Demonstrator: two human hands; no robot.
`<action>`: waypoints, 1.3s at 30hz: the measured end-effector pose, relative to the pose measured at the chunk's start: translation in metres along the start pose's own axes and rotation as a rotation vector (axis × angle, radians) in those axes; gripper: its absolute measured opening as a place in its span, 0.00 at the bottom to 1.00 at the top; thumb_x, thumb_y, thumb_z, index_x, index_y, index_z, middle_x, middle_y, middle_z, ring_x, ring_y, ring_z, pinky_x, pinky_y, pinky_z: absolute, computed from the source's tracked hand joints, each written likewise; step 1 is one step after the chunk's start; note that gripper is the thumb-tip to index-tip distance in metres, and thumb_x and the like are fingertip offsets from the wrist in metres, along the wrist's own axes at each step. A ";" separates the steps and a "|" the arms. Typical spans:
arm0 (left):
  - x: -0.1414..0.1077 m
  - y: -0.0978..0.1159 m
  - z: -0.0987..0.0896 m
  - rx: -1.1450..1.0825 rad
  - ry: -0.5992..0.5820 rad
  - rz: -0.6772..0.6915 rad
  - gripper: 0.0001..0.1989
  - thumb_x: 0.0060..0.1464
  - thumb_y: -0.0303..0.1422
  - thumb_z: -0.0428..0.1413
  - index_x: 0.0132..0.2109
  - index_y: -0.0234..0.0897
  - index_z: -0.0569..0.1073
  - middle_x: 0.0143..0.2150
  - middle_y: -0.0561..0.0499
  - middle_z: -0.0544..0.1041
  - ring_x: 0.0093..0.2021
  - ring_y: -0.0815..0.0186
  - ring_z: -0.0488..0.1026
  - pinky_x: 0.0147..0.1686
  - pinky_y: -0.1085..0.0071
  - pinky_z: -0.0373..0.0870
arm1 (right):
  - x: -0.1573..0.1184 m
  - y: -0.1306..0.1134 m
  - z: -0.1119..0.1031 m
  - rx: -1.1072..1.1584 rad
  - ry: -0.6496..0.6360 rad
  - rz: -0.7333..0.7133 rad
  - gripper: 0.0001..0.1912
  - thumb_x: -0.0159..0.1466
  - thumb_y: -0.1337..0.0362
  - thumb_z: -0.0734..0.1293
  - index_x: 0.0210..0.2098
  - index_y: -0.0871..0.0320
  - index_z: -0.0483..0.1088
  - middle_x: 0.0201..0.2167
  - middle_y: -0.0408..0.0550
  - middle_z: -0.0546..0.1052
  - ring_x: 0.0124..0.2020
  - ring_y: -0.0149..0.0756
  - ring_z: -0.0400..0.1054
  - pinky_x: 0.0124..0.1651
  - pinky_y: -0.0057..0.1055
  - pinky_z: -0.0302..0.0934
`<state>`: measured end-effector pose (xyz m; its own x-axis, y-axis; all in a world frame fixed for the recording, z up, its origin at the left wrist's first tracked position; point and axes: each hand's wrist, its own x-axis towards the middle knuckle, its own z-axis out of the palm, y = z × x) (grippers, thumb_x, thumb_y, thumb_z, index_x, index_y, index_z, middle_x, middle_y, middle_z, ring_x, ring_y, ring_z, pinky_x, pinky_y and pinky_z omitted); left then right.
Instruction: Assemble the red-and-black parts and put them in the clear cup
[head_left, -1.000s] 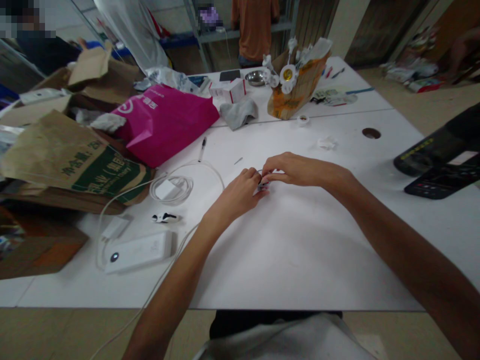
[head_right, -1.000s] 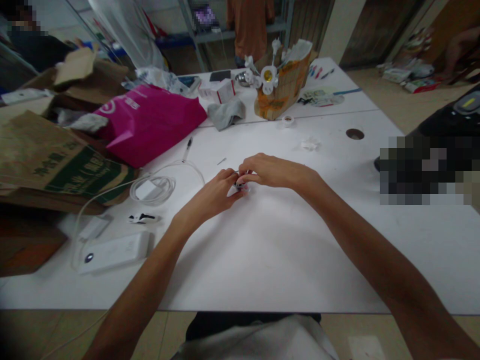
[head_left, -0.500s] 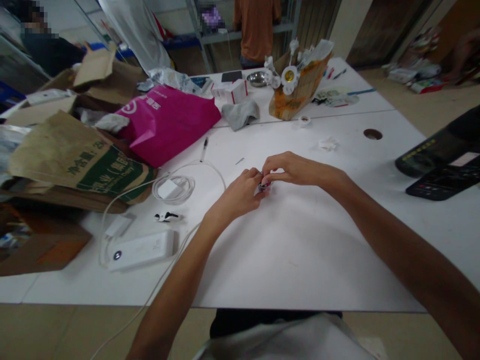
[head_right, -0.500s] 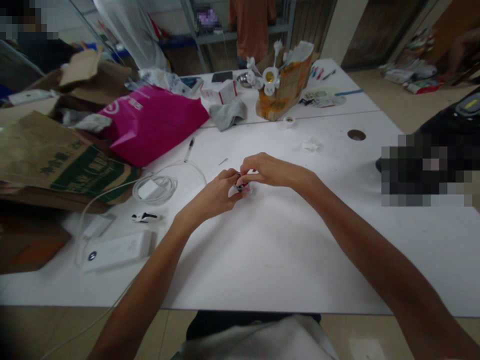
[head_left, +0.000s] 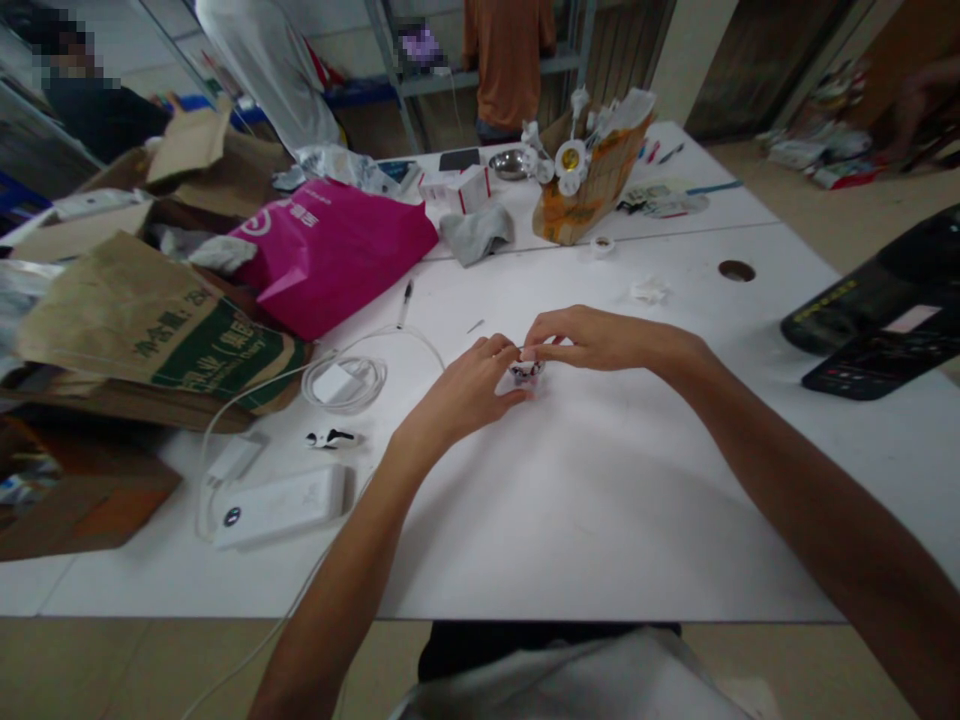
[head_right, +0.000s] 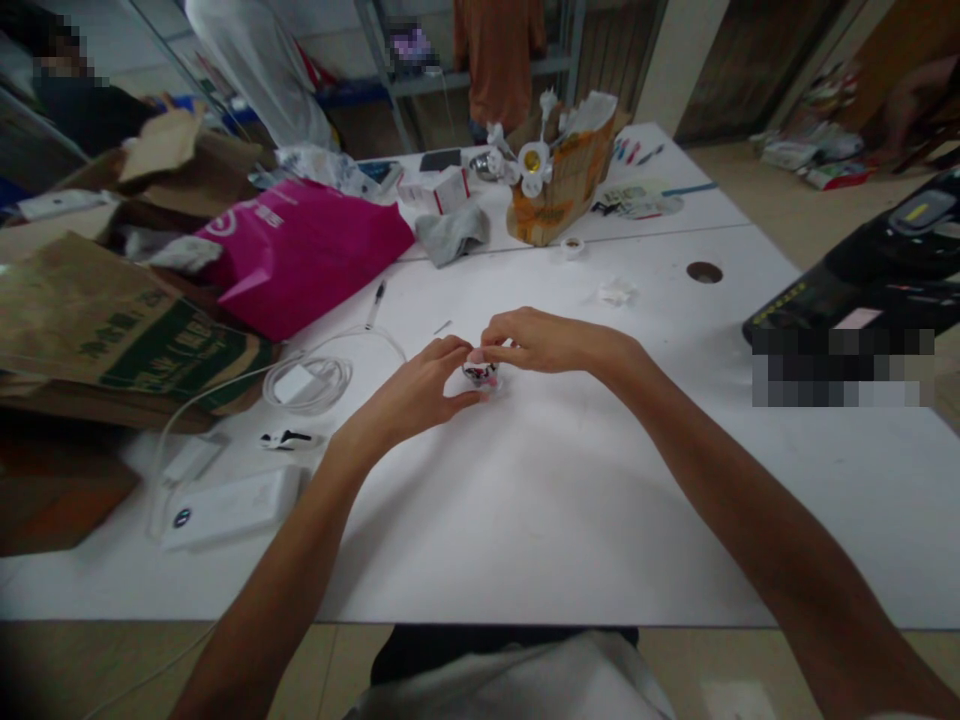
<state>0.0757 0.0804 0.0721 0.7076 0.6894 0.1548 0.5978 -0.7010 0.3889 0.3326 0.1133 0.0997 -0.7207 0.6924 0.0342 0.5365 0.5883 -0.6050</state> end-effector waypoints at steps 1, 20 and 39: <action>-0.001 -0.001 -0.003 -0.015 0.015 0.012 0.19 0.66 0.36 0.68 0.61 0.39 0.77 0.61 0.40 0.79 0.63 0.49 0.77 0.67 0.48 0.75 | -0.001 0.000 -0.002 0.006 0.037 0.004 0.24 0.79 0.46 0.64 0.49 0.56 0.84 0.48 0.54 0.87 0.45 0.44 0.78 0.48 0.37 0.64; 0.016 -0.021 -0.043 0.016 -0.138 0.142 0.11 0.69 0.35 0.64 0.55 0.49 0.88 0.68 0.42 0.75 0.68 0.47 0.70 0.70 0.44 0.70 | -0.060 -0.055 -0.077 -0.129 0.708 -0.036 0.33 0.77 0.39 0.66 0.24 0.50 0.56 0.22 0.40 0.56 0.26 0.35 0.48 0.32 0.44 0.43; -0.006 -0.031 0.000 -0.817 0.600 -0.208 0.18 0.66 0.50 0.68 0.48 0.39 0.85 0.42 0.46 0.84 0.39 0.65 0.77 0.42 0.68 0.74 | -0.068 0.007 -0.016 0.195 0.887 0.155 0.39 0.71 0.28 0.66 0.22 0.54 0.59 0.20 0.40 0.60 0.23 0.29 0.52 0.27 0.34 0.45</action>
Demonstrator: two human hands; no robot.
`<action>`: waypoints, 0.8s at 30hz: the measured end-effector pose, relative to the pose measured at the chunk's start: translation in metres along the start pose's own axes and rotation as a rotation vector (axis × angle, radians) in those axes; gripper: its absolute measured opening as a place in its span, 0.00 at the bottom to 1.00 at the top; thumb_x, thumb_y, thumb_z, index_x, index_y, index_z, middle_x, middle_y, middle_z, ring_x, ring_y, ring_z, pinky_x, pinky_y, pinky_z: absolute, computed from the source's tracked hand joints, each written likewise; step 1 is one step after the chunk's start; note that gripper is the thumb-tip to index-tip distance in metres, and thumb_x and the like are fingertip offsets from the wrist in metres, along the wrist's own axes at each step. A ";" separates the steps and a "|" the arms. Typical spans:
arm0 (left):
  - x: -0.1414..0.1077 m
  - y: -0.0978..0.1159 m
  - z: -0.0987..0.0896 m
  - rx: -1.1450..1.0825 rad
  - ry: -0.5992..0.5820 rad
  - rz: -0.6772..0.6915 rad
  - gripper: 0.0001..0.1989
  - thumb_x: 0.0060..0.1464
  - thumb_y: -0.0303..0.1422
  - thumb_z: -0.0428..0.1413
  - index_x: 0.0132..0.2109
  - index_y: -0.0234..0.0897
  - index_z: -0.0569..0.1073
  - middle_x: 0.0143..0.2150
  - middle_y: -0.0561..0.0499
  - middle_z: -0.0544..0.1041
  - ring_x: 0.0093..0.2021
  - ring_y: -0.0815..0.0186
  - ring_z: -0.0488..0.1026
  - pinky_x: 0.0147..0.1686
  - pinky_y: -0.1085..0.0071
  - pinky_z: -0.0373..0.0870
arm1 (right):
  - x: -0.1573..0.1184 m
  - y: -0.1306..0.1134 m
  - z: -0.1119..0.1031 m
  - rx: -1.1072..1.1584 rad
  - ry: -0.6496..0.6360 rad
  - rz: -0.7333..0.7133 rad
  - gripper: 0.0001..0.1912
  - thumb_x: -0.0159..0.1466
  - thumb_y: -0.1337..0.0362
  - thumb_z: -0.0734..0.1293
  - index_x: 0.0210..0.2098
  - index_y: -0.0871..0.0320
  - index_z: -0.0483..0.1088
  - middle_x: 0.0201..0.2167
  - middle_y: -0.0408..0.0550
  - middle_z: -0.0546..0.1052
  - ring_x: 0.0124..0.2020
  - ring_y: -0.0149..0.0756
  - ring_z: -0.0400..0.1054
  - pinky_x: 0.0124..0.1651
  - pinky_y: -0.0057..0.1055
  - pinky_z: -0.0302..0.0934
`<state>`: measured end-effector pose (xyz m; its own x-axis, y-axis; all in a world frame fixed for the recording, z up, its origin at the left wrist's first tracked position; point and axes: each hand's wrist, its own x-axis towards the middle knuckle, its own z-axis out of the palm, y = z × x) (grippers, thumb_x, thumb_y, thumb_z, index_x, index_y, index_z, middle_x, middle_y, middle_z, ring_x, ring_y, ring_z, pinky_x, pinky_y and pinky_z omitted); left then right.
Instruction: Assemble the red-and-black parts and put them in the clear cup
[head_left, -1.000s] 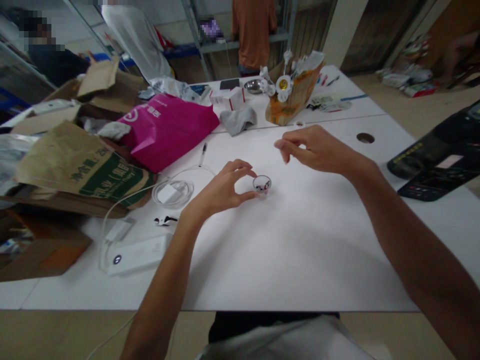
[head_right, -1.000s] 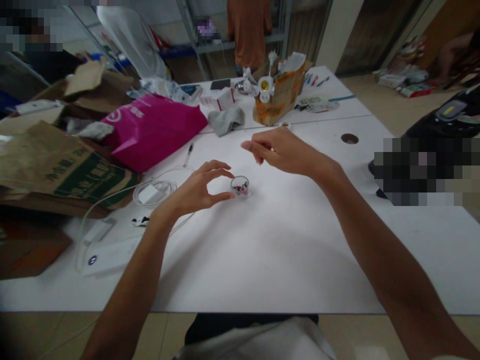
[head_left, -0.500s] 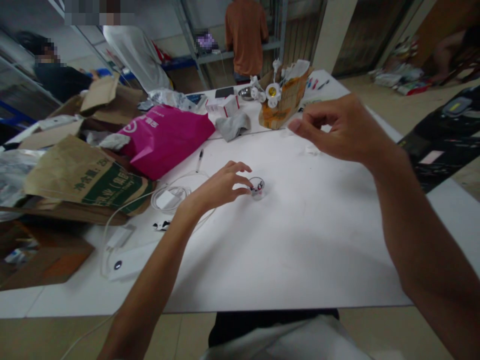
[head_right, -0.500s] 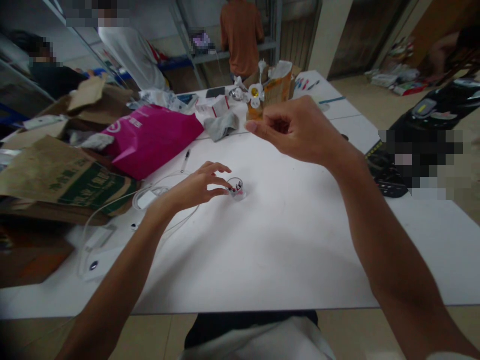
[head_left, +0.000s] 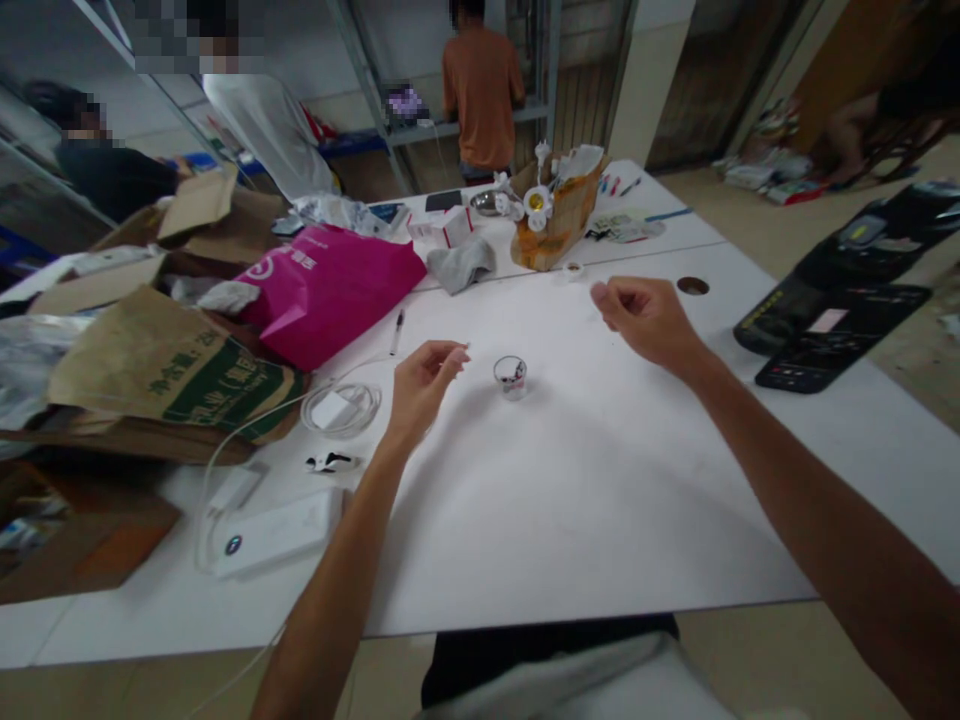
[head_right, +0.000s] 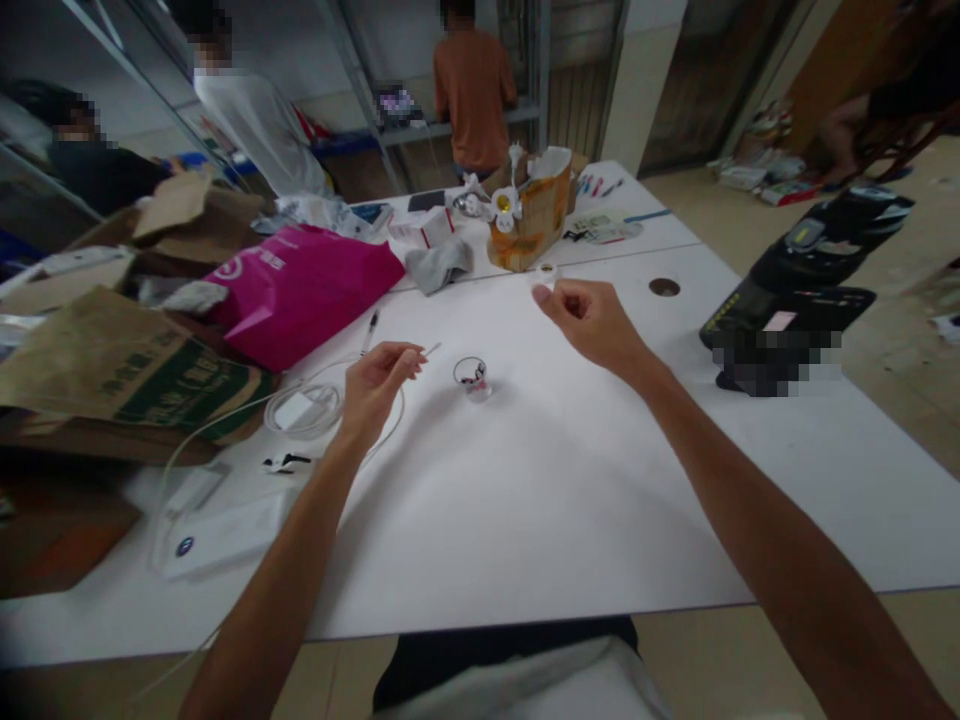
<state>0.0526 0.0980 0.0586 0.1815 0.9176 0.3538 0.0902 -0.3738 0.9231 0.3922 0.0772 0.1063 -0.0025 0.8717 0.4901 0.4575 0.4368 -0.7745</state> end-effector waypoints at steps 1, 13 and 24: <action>-0.004 -0.005 0.004 -0.133 0.056 -0.046 0.21 0.66 0.52 0.68 0.46 0.38 0.84 0.38 0.48 0.82 0.35 0.68 0.74 0.38 0.70 0.72 | -0.009 0.011 0.009 0.106 -0.006 0.095 0.39 0.70 0.27 0.66 0.22 0.54 0.60 0.19 0.40 0.60 0.22 0.29 0.52 0.26 0.33 0.44; -0.025 -0.014 0.027 -0.752 0.137 -0.497 0.42 0.61 0.67 0.63 0.25 0.41 0.50 0.21 0.63 0.47 0.18 0.75 0.46 0.18 0.73 0.49 | -0.056 0.060 0.049 0.866 0.016 0.524 0.44 0.65 0.26 0.70 0.20 0.52 0.45 0.16 0.33 0.45 0.17 0.25 0.38 0.19 0.32 0.36; -0.026 -0.016 0.021 -0.768 0.095 -0.610 0.44 0.63 0.75 0.47 0.21 0.43 0.47 0.17 0.61 0.46 0.16 0.74 0.47 0.18 0.70 0.51 | -0.060 0.062 0.039 0.866 -0.112 0.560 0.45 0.63 0.19 0.64 0.18 0.50 0.44 0.13 0.35 0.44 0.15 0.28 0.38 0.21 0.36 0.39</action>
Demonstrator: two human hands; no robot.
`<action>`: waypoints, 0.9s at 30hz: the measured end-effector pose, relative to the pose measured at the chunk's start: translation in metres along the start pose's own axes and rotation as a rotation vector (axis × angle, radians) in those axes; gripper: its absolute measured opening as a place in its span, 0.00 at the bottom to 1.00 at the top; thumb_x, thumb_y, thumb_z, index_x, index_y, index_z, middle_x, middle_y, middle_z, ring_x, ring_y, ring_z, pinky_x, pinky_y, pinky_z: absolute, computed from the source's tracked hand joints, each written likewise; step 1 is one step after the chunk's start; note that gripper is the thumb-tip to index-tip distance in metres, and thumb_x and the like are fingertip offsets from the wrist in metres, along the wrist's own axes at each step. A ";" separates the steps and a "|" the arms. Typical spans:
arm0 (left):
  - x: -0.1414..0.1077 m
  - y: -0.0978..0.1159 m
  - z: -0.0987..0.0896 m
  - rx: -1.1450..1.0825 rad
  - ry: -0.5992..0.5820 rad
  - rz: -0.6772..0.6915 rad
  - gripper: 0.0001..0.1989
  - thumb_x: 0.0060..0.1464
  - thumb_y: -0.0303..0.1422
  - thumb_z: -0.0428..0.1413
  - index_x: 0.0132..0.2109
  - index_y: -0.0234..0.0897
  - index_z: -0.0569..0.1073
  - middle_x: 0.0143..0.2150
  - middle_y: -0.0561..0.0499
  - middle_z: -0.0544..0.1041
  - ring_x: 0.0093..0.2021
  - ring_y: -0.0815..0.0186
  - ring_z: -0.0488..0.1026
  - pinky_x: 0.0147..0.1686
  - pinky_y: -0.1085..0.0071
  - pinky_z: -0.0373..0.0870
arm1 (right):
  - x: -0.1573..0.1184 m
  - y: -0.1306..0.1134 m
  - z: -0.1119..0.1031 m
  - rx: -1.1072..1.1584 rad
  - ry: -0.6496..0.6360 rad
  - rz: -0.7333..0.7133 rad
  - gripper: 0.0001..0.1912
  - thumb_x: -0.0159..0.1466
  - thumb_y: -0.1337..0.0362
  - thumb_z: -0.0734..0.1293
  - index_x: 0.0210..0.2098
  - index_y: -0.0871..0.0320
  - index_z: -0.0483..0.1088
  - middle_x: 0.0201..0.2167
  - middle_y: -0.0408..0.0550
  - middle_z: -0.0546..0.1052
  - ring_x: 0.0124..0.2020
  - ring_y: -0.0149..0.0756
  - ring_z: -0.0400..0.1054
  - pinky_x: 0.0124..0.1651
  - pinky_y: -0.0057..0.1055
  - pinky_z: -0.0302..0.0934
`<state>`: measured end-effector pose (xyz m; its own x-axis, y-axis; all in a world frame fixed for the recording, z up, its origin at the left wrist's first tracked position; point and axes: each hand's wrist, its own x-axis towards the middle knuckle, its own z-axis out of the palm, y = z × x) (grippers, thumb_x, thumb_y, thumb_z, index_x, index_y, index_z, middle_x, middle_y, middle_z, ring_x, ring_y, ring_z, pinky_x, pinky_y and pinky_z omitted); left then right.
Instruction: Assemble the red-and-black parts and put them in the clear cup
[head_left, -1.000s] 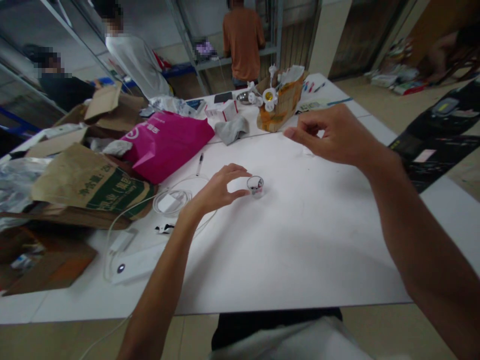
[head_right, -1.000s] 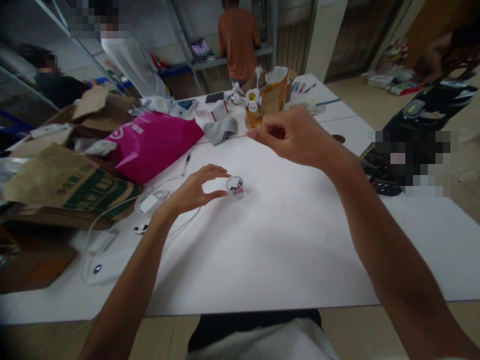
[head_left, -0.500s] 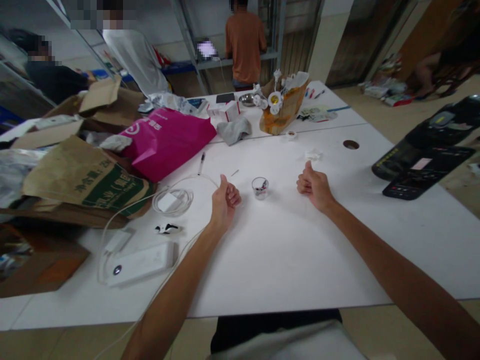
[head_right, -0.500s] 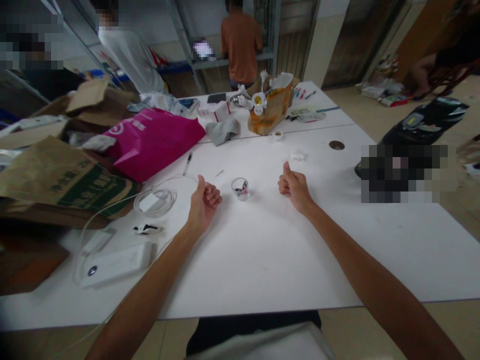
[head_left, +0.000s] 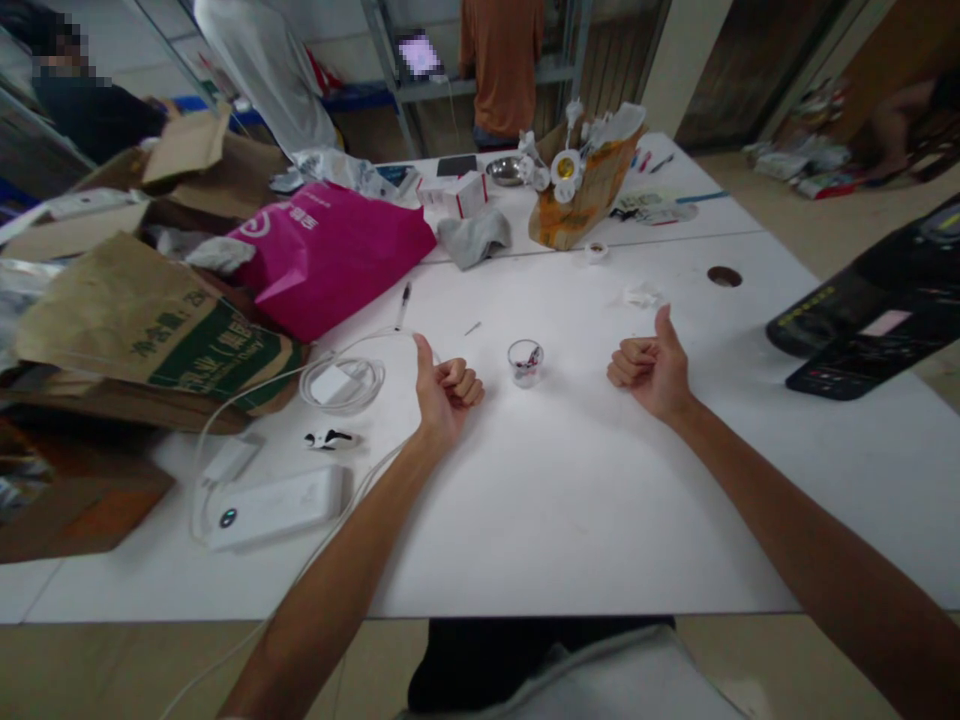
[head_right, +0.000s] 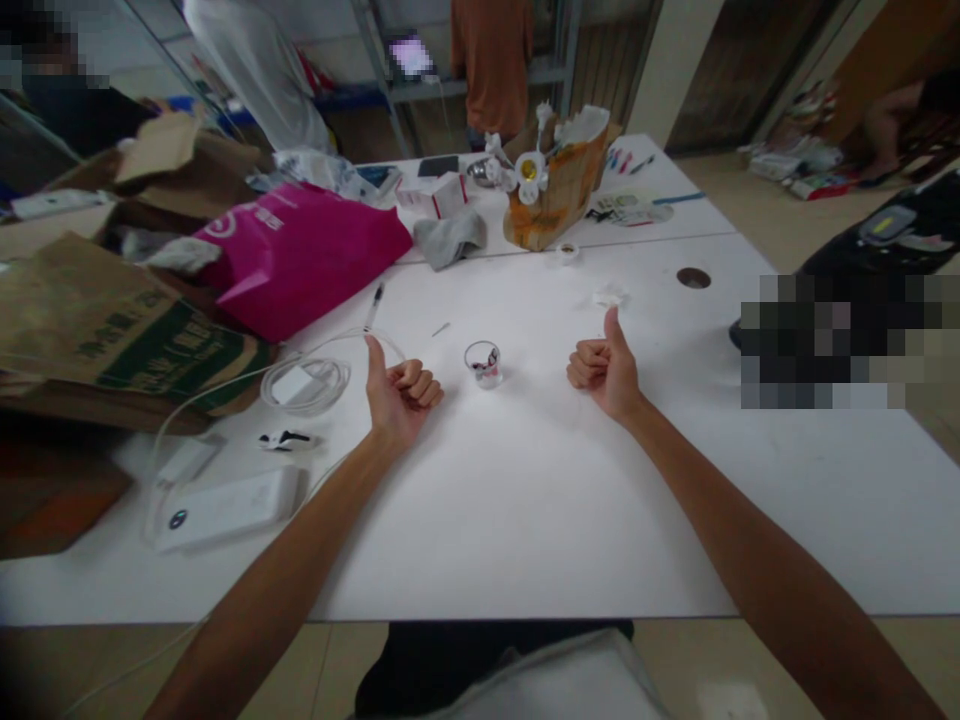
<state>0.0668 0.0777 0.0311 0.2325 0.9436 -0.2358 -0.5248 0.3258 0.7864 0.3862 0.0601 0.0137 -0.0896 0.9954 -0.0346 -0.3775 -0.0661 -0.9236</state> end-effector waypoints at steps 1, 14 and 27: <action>0.000 0.000 0.000 -0.002 -0.007 -0.004 0.44 0.63 0.75 0.47 0.21 0.43 0.48 0.17 0.61 0.46 0.16 0.73 0.48 0.18 0.70 0.51 | 0.000 0.000 0.000 -0.003 -0.002 0.002 0.45 0.63 0.19 0.63 0.18 0.50 0.45 0.13 0.35 0.44 0.15 0.28 0.39 0.21 0.36 0.39; -0.001 0.001 0.002 0.030 0.019 -0.015 0.43 0.66 0.72 0.48 0.20 0.43 0.48 0.18 0.60 0.44 0.16 0.73 0.46 0.18 0.70 0.49 | -0.006 -0.006 0.005 -0.051 0.037 0.044 0.46 0.62 0.17 0.62 0.16 0.50 0.47 0.14 0.36 0.42 0.16 0.30 0.38 0.21 0.38 0.41; 0.000 0.000 0.001 0.041 0.001 -0.016 0.42 0.68 0.68 0.52 0.20 0.42 0.50 0.18 0.60 0.45 0.17 0.74 0.47 0.19 0.70 0.51 | -0.005 -0.003 0.005 -0.063 0.036 0.016 0.44 0.66 0.22 0.64 0.17 0.50 0.48 0.15 0.36 0.43 0.17 0.30 0.38 0.23 0.38 0.40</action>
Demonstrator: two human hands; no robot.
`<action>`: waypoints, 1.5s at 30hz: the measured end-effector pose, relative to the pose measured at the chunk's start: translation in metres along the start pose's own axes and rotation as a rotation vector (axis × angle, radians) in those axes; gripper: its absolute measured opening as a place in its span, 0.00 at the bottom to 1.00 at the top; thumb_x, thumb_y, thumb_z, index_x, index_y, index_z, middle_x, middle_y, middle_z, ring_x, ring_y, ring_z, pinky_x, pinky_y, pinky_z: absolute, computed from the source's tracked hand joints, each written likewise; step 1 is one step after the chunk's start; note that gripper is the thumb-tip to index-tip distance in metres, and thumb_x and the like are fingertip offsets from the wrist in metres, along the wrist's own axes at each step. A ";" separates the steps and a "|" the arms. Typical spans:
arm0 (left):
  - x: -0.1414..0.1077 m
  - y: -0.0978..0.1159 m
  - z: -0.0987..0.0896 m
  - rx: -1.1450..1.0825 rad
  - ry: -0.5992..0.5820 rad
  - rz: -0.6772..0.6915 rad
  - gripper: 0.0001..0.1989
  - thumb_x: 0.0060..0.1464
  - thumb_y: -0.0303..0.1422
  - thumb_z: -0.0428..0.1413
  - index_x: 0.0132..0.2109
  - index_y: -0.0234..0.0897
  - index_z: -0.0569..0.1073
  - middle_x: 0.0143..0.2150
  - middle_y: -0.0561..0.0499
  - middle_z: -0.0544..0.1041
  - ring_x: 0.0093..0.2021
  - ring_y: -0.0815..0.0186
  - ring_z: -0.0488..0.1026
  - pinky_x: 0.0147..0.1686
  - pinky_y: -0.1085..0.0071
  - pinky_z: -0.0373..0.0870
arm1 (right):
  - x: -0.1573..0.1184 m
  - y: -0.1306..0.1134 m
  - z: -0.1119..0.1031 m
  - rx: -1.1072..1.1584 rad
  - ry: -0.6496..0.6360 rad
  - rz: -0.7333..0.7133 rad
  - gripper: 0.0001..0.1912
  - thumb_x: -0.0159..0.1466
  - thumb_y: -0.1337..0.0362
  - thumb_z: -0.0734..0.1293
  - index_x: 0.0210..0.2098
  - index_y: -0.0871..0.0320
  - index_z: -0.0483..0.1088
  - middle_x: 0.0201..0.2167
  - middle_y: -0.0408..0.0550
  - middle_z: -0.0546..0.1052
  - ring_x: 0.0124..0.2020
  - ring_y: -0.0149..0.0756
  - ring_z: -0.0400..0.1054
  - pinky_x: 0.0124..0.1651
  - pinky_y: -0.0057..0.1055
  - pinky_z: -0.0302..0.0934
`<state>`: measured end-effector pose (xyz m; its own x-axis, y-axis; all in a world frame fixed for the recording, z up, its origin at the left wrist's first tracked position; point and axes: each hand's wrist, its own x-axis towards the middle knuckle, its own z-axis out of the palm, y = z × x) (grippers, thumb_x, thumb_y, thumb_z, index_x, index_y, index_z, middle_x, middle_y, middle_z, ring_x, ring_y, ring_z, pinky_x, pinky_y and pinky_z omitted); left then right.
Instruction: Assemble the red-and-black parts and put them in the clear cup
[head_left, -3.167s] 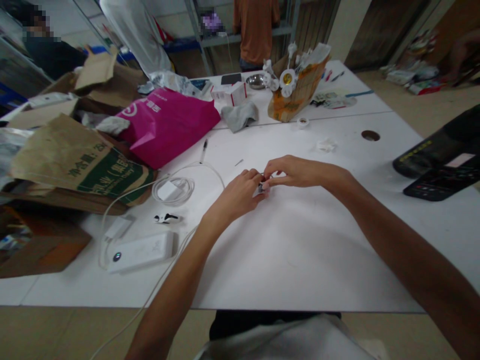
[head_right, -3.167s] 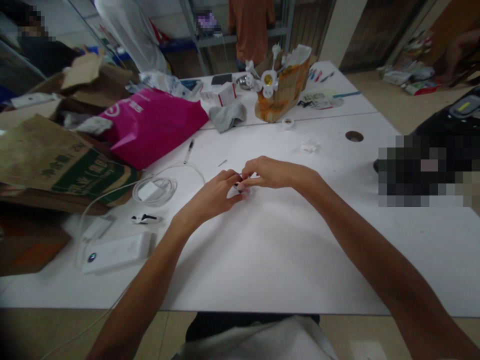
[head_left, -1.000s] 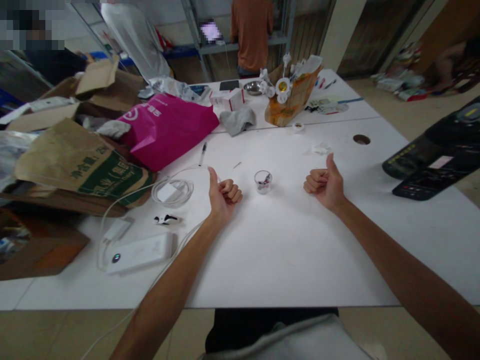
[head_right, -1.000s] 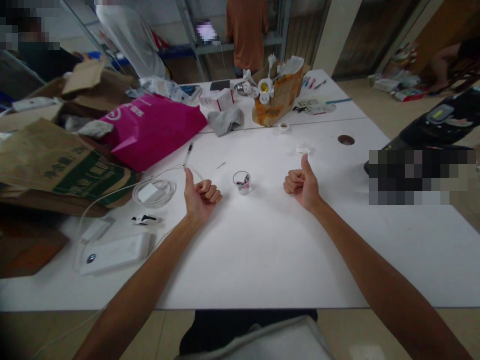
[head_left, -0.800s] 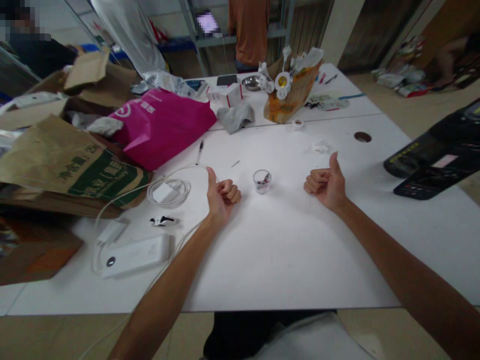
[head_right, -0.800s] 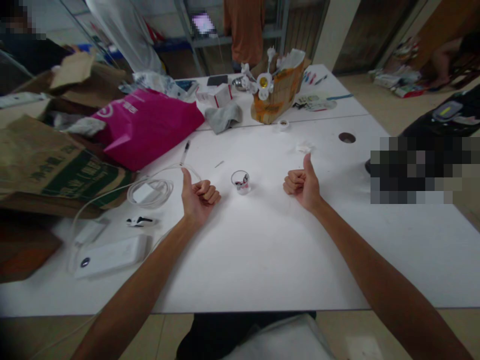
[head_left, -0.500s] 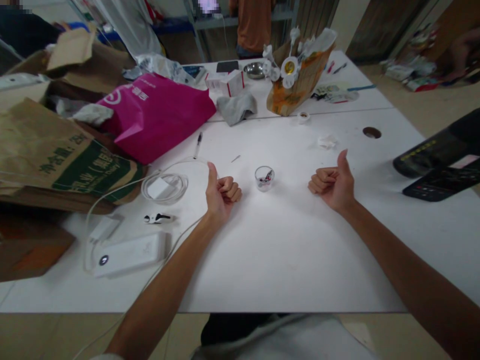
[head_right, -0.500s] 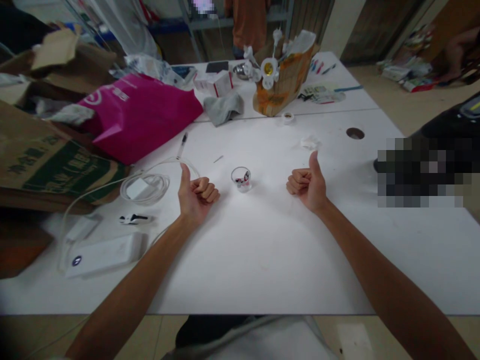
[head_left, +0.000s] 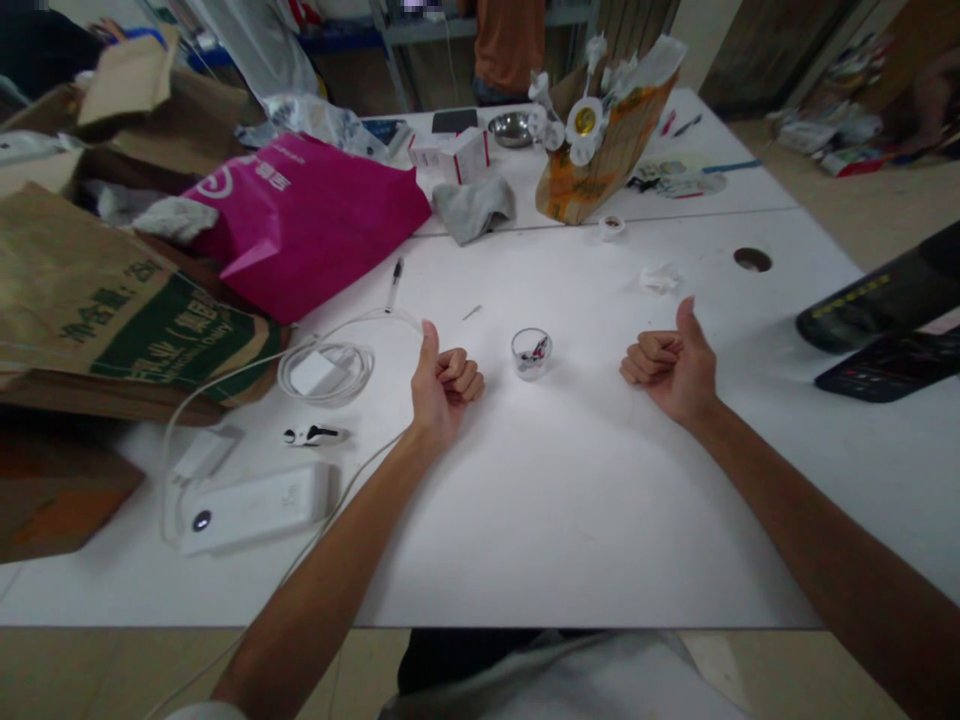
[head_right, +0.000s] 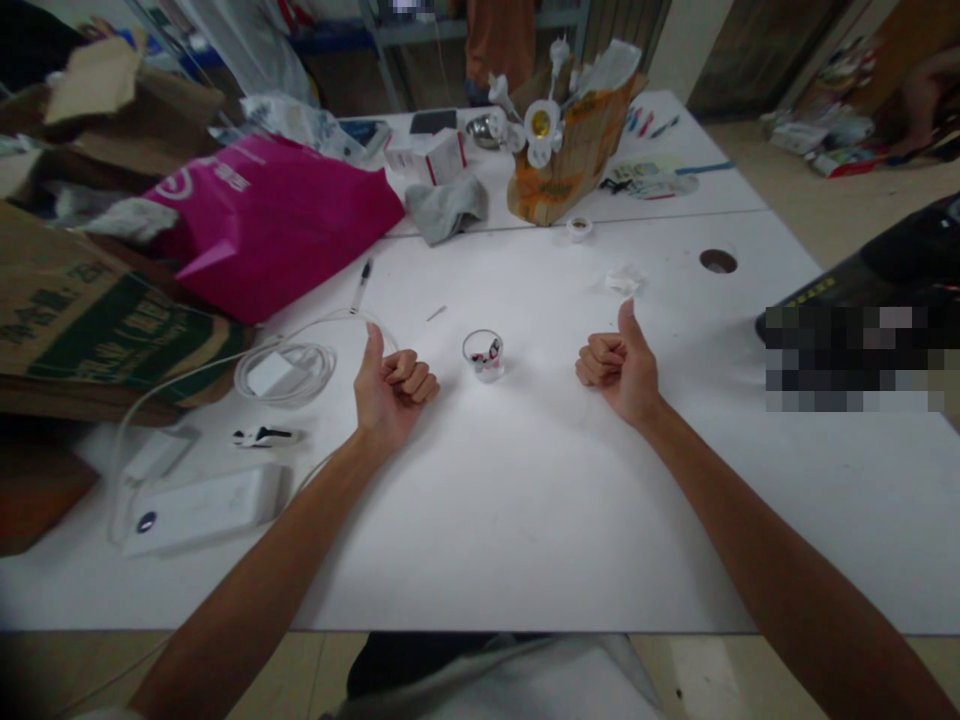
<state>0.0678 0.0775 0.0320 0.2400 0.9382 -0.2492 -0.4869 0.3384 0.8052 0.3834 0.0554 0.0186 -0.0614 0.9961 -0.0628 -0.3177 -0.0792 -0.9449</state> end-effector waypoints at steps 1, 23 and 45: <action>0.000 0.000 0.000 -0.005 0.004 -0.001 0.42 0.69 0.67 0.52 0.20 0.42 0.50 0.19 0.60 0.45 0.17 0.74 0.47 0.19 0.70 0.50 | 0.000 0.000 0.000 -0.006 0.000 0.000 0.44 0.66 0.22 0.64 0.17 0.50 0.48 0.15 0.36 0.43 0.17 0.30 0.38 0.23 0.38 0.41; -0.002 -0.001 0.006 0.051 0.030 0.010 0.41 0.68 0.63 0.58 0.21 0.42 0.49 0.19 0.60 0.43 0.18 0.73 0.45 0.18 0.70 0.49 | -0.001 0.002 0.000 0.010 -0.018 -0.001 0.41 0.70 0.28 0.65 0.17 0.50 0.50 0.16 0.36 0.42 0.18 0.31 0.36 0.23 0.39 0.39; 0.001 0.011 0.004 0.906 -0.149 0.673 0.13 0.69 0.46 0.67 0.49 0.42 0.82 0.51 0.46 0.78 0.49 0.62 0.75 0.45 0.67 0.73 | 0.004 0.005 0.001 0.029 -0.018 -0.008 0.43 0.70 0.35 0.72 0.16 0.52 0.48 0.15 0.35 0.45 0.17 0.27 0.39 0.24 0.35 0.37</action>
